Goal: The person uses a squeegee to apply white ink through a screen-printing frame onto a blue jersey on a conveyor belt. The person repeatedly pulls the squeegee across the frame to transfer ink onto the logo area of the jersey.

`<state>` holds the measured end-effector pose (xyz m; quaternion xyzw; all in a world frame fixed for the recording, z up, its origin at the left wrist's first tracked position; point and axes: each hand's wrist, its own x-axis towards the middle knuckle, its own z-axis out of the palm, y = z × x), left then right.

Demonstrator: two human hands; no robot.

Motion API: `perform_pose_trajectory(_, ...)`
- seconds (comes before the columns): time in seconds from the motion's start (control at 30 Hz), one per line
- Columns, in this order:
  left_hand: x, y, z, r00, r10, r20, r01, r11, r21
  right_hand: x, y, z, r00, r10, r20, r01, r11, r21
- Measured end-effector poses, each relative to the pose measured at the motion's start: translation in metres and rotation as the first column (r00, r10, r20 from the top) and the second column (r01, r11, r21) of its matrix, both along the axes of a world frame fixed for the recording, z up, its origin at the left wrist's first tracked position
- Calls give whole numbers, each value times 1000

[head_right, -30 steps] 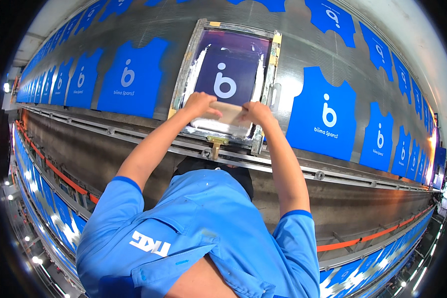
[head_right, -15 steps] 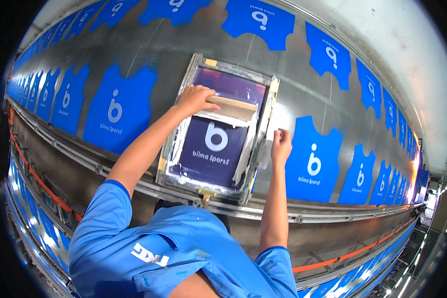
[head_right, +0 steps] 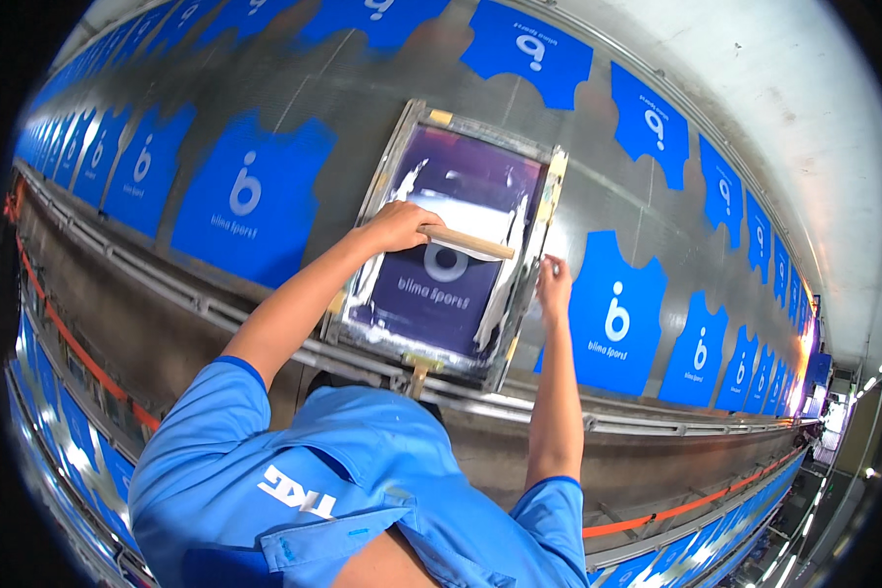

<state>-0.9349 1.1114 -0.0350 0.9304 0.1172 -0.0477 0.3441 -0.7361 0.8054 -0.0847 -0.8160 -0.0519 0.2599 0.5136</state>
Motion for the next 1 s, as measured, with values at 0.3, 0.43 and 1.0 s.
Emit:
perform_pose_trajectory(0.3,-183,-152,5,988,-29,154,24,999,32,5,-1,6,952,-132,276,120,991,63)
perform_pose_trajectory(0.43,-192,-143,24,995,28,96,-24,999,-43,-14,12,8,865,-157,476,175,984,7)
perform_pose_trajectory(1.0,-182,-158,31,991,116,-60,-69,854,516,-53,5,-37,951,-230,205,153,930,334)
